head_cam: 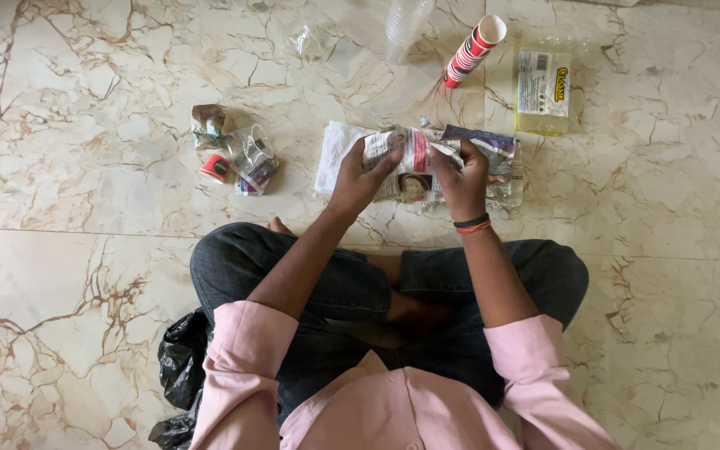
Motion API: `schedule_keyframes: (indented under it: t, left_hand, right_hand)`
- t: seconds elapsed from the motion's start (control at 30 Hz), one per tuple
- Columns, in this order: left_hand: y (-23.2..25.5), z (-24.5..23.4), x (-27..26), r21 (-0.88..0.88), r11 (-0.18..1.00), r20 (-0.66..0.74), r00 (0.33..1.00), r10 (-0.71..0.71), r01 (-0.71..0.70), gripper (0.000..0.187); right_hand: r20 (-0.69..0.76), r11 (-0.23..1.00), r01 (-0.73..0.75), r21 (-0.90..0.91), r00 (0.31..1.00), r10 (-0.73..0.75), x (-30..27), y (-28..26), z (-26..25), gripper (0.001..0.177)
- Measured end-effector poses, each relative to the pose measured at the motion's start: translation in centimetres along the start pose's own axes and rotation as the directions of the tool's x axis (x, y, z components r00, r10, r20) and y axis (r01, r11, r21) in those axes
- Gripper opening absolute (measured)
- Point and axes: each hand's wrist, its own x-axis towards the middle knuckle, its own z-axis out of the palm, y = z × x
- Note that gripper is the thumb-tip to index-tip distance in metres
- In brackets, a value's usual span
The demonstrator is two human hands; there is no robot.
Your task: The person sits on the floor and sorts recyclable materials, including paper cups, plastic cups, and newspaper, into separate piles. They handle each item individually, stacking cups and folding newspaper sections.
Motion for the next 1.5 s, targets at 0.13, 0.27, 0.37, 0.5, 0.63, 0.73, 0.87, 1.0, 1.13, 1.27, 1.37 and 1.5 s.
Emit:
schedule_keyframes:
  t: [0.13, 0.27, 0.37, 0.5, 0.63, 0.73, 0.87, 1.0, 1.13, 1.27, 1.37, 1.5]
  left_hand:
    - [0.2, 0.1, 0.3, -0.067, 0.997, -0.133, 0.989, -0.059, 0.051, 0.038]
    - [0.4, -0.2, 0.0, 0.003, 0.999, -0.096, 0.994, -0.044, 0.045, 0.038]
    - [0.4, 0.1, -0.2, -0.050, 0.998, 0.009, 1.000, -0.022, 0.022, 0.039]
    - [0.1, 0.4, -0.4, -0.120, 0.991, 0.033, 0.998, -0.053, 0.057, 0.039]
    - [0.1, 0.1, -0.1, -0.157, 0.986, -0.032, 0.997, -0.065, 0.060, 0.040]
    - [0.0, 0.0, 0.2, -0.115, 0.986, -0.071, 0.989, -0.129, 0.120, 0.038]
    - [-0.4, 1.5, 1.3, -0.127, 0.985, -0.092, 0.987, -0.131, 0.118, 0.037]
    - [-0.2, 4.9, 2.2, -0.541, 0.826, 0.085, 0.988, -0.132, 0.157, 0.034]
    - [-0.9, 9.8, 3.4, -0.787, 0.580, 0.175, 0.978, -0.118, 0.211, 0.032]
    - [-3.4, 12.4, 6.5, -0.674, 0.724, 0.068, 0.988, -0.137, 0.147, 0.032]
    - [-6.2, 12.3, 8.9, -0.396, 0.917, -0.036, 0.997, -0.071, 0.051, 0.030]
    - [-9.8, 11.7, 10.1, 0.291, 0.955, -0.078, 0.994, 0.080, -0.053, 0.030]
  right_hand:
    - [0.096, 0.950, -0.163, 0.267, 0.985, 0.142, -0.6, 0.3, 0.3, 0.023]
    - [0.273, 0.595, -0.445, 0.669, 0.892, 0.360, -0.8, 0.4, -0.1, 0.030]
    - [0.330, 0.481, -0.531, 0.698, 0.834, 0.442, -0.6, 0.5, -0.1, 0.041]
    - [0.366, 0.421, -0.584, 0.694, 0.790, 0.492, -1.2, 0.6, 0.6, 0.046]
    - [0.295, 0.500, -0.531, 0.685, 0.829, 0.475, -1.7, 0.5, -0.1, 0.045]
    - [0.315, 0.566, -0.504, 0.653, 0.860, 0.402, -1.8, 0.8, -1.2, 0.031]
    - [0.295, 0.598, -0.450, 0.664, 0.892, 0.343, -1.3, 1.5, -3.3, 0.023]
    - [0.293, 0.575, -0.434, 0.693, 0.899, 0.326, -0.2, 1.2, -5.5, 0.024]
    - [0.242, 0.523, -0.371, 0.767, 0.923, 0.299, 0.5, 0.6, -7.0, 0.028]
    - [0.148, 0.620, -0.323, 0.715, 0.937, 0.318, 2.2, 1.3, -10.8, 0.025]
    - [0.083, 0.794, -0.333, 0.508, 0.937, 0.339, 4.0, 3.8, -15.0, 0.016]
    - [0.037, 0.915, -0.392, 0.098, 0.920, 0.391, 5.4, 10.6, -18.3, 0.012]
